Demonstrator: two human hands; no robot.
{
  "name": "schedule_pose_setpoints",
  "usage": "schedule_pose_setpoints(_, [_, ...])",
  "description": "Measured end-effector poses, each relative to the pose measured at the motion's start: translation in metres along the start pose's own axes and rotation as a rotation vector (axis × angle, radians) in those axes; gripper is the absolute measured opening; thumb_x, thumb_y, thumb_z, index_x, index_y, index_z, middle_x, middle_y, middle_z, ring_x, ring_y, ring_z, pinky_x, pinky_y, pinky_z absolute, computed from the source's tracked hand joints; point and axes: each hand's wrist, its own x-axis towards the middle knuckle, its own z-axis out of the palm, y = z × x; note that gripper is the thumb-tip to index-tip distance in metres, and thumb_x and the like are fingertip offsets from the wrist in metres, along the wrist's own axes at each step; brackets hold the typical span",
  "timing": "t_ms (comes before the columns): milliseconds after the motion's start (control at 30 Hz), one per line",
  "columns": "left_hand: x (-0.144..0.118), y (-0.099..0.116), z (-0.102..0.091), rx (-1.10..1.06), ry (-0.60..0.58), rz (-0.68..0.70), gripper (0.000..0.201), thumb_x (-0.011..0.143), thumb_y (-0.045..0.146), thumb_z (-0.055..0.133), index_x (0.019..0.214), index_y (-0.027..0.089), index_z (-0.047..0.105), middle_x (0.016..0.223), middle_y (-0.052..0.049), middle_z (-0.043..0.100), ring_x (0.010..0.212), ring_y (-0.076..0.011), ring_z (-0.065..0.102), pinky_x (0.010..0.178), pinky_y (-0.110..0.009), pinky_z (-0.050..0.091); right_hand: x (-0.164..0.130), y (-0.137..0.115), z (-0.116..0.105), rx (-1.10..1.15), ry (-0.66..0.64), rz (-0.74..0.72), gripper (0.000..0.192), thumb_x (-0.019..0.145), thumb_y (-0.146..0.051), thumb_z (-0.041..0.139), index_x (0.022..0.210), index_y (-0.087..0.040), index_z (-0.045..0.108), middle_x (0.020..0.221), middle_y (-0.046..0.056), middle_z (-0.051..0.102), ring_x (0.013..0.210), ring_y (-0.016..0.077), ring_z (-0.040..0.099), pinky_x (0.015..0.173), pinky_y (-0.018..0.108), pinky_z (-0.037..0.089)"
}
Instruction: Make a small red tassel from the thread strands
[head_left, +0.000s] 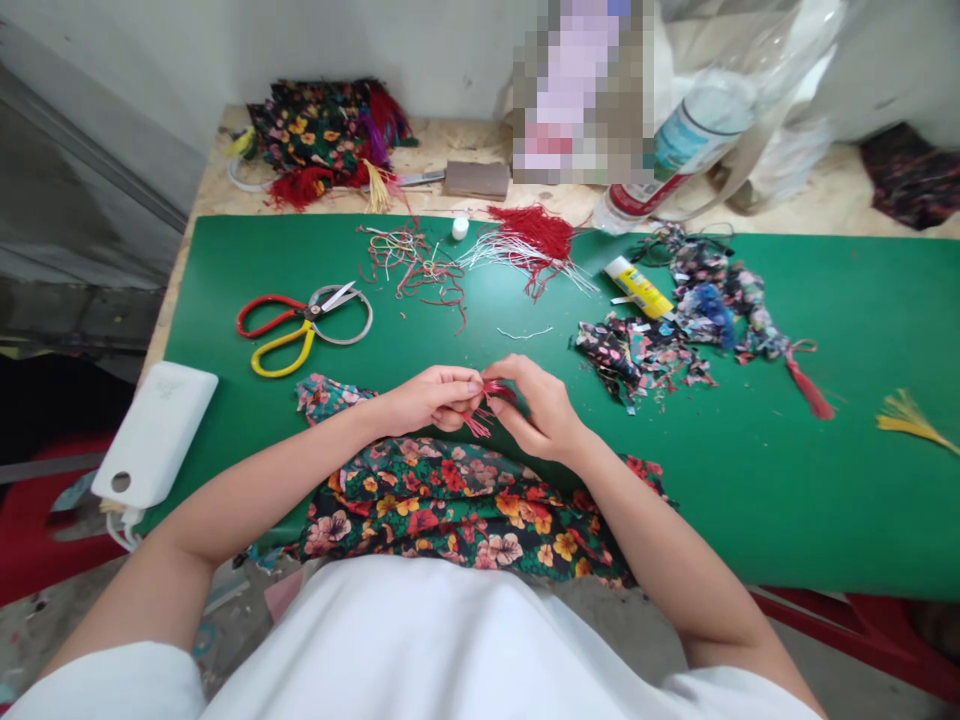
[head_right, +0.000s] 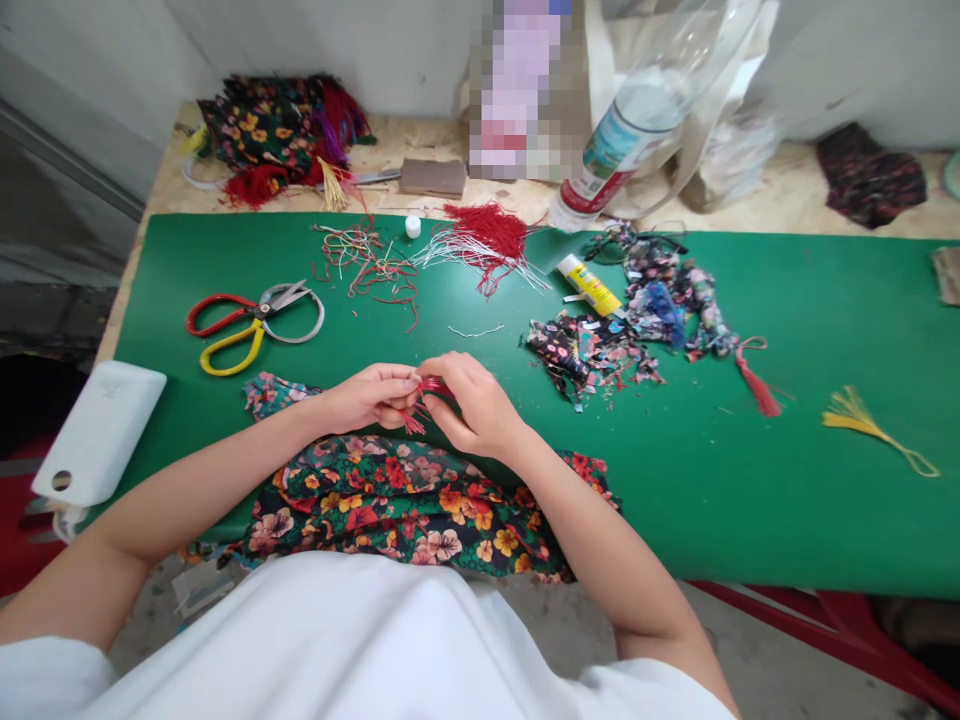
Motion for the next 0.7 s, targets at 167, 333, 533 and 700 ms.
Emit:
schedule_pose_setpoints(167, [-0.0007, 0.0004, -0.0013, -0.026, 0.021, 0.011, 0.034, 0.074, 0.041, 0.068, 0.068, 0.012, 0.051, 0.051, 0.01, 0.027, 0.037, 0.0011, 0.019, 0.039, -0.015, 0.015, -0.0019, 0.0012, 0.0033, -0.11, 0.007, -0.011, 0.016, 0.091, -0.02, 0.046, 0.105, -0.021, 0.051, 0.092, 0.007, 0.067, 0.08, 0.016, 0.063, 0.071, 0.028, 0.05])
schedule_pose_setpoints(333, [-0.0007, -0.0002, -0.0019, -0.039, 0.004, 0.026, 0.032, 0.077, 0.039, 0.066, 0.069, 0.012, 0.051, 0.053, 0.009, 0.031, 0.037, 0.0013, 0.02, 0.039, -0.015, 0.016, -0.0014, 0.002, 0.0054, -0.104, 0.052, 0.011, 0.01, 0.093, -0.019, 0.045, 0.099, -0.021, 0.053, 0.086, 0.004, 0.069, 0.076, 0.0131, 0.065, 0.065, 0.024, 0.048])
schedule_pose_setpoints(533, [-0.0006, -0.0018, -0.0019, -0.028, -0.013, 0.052, 0.031, 0.081, 0.039, 0.061, 0.07, 0.013, 0.05, 0.054, 0.009, 0.029, 0.038, 0.0011, 0.021, 0.04, -0.015, 0.016, -0.0019, 0.0021, 0.0059, -0.121, 0.096, 0.003, 0.009, 0.091, -0.016, 0.047, 0.093, -0.021, 0.053, 0.081, 0.003, 0.068, 0.072, 0.0119, 0.065, 0.06, 0.022, 0.046])
schedule_pose_setpoints(700, [-0.0001, -0.0027, -0.0028, 0.001, -0.015, 0.047, 0.032, 0.081, 0.041, 0.061, 0.071, 0.013, 0.051, 0.053, 0.009, 0.026, 0.038, 0.0007, 0.02, 0.04, -0.015, 0.016, -0.0027, 0.0027, 0.0066, -0.167, 0.101, -0.031, 0.01, 0.091, -0.014, 0.046, 0.092, -0.021, 0.052, 0.079, 0.003, 0.067, 0.069, 0.012, 0.063, 0.059, 0.022, 0.046])
